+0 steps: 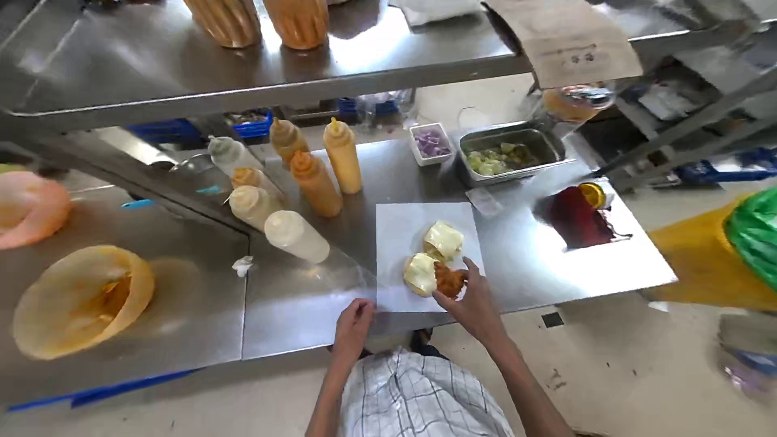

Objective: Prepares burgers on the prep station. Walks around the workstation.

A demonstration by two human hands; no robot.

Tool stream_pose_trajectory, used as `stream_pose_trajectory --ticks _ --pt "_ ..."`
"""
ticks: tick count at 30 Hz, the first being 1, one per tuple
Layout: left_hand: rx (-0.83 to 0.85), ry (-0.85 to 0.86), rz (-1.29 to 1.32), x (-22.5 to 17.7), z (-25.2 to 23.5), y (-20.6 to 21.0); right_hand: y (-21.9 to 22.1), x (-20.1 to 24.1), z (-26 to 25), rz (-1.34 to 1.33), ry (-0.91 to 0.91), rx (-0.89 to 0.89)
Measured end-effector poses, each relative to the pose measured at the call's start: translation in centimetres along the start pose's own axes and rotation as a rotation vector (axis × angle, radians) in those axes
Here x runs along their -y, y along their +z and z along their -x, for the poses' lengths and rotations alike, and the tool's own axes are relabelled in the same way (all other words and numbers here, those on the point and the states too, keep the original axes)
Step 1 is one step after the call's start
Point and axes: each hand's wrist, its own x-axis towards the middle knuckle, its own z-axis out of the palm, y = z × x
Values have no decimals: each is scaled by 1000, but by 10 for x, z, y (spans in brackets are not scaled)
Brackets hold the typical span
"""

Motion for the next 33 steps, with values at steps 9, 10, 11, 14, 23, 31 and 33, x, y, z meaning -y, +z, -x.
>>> stream_pose_trajectory --ticks 9,10,11,14,23,31,33 --pt "-150 -145 98 -24 1 40 29 9 -29 212 -242 46" --pt "-149 -145 93 -25 -1 36 31 9 -29 209 -236 47" --pt "-143 -139 89 -25 -4 33 32 11 -29 201 -221 52" --pt "-119 -139 82 -25 -15 31 36 12 -28 217 -205 22" --pt "39 -172 -13 -36 -45 31 56 2 -21 264 -223 -84" --pt "98 22 -231 -57 -81 47 48 3 -16 284 -223 -91" --pt "104 63 -269 -57 -93 54 47 4 -16 282 -228 -91"
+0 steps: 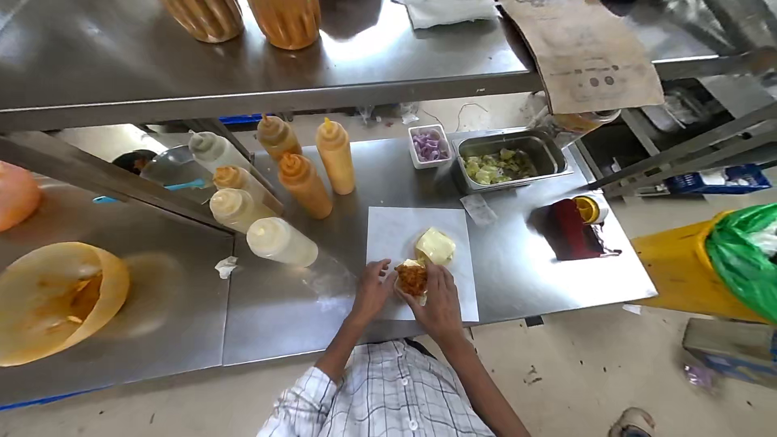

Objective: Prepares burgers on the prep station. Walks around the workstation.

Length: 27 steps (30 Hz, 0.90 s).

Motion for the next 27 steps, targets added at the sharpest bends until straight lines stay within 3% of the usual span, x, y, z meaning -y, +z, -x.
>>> stream_pose_trajectory --ticks 6,15,18,21,27 --pt "-63 142 -143 -2 -9 18 4 -9 9 -3 25 -4" --pt "-92 102 -151 0 -8 20 2 -18 16 -185 69 -22" --pt "37 -63 -71 -10 -8 9 -13 -26 13 -389 315 34" --pt "216 -178 -10 -6 -18 7 -11 -42 2 -605 535 255" --pt "389 -204 34 -12 -34 3 3 -52 -19 -797 641 369"
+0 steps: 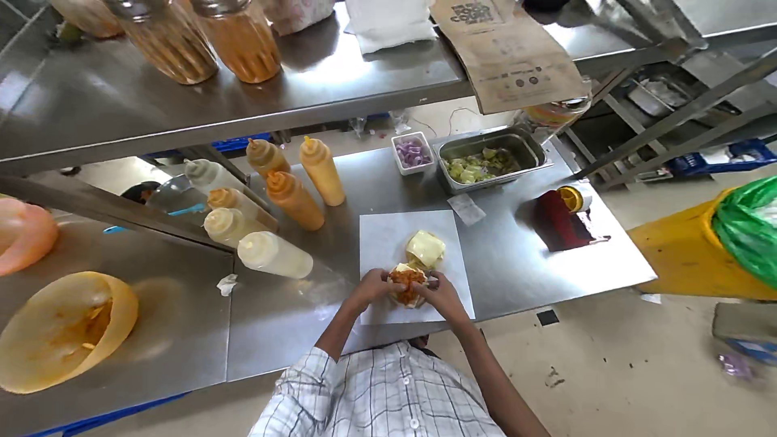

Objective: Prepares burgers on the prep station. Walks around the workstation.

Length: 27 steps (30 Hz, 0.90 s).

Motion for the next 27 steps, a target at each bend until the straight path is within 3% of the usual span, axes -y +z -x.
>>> stream_pose_trajectory --ticks 4,10,19,27 --pt "54 -8 73 4 0 3 -5 -3 -2 35 -37 80" --pt "137 48 194 0 15 8 -20 6 22 -199 8 174" --pt "157 243 68 -71 19 -6 -58 44 21 -327 -191 155" --pt "188 214 196 -28 25 10 -37 10 32 -406 -100 228"
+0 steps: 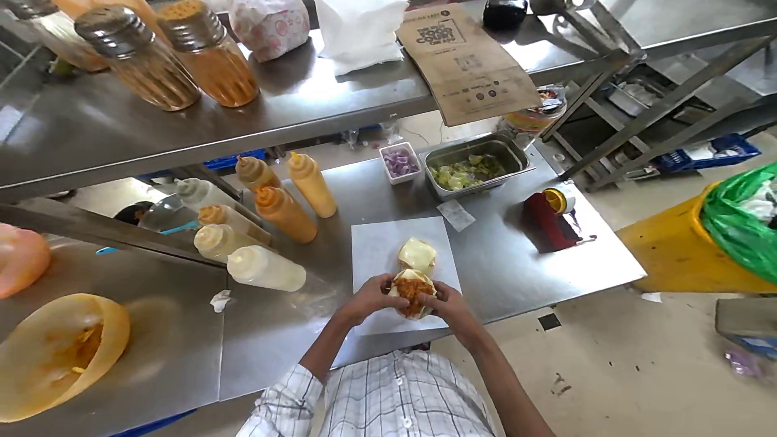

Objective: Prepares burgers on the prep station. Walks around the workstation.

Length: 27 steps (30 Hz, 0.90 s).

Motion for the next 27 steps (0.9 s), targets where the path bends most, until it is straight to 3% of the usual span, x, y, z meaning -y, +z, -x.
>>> stream_pose_trajectory --ticks 5,12,15,19,27 --pt "-39 108 -166 -11 -2 1 -5 17 3 118 -132 -3" --pt "-79 414 -525 -104 -32 -6 -28 90 -30 484 -500 22" --pt "-94 627 -737 -99 -73 -23 -39 97 -58 646 -640 -27" --pt "-133 691 -899 -90 -95 -28 -46 83 -83 732 -716 -101" --pt "-290 995 -1096 -56 -121 -34 -44 50 -95 891 -928 -243"
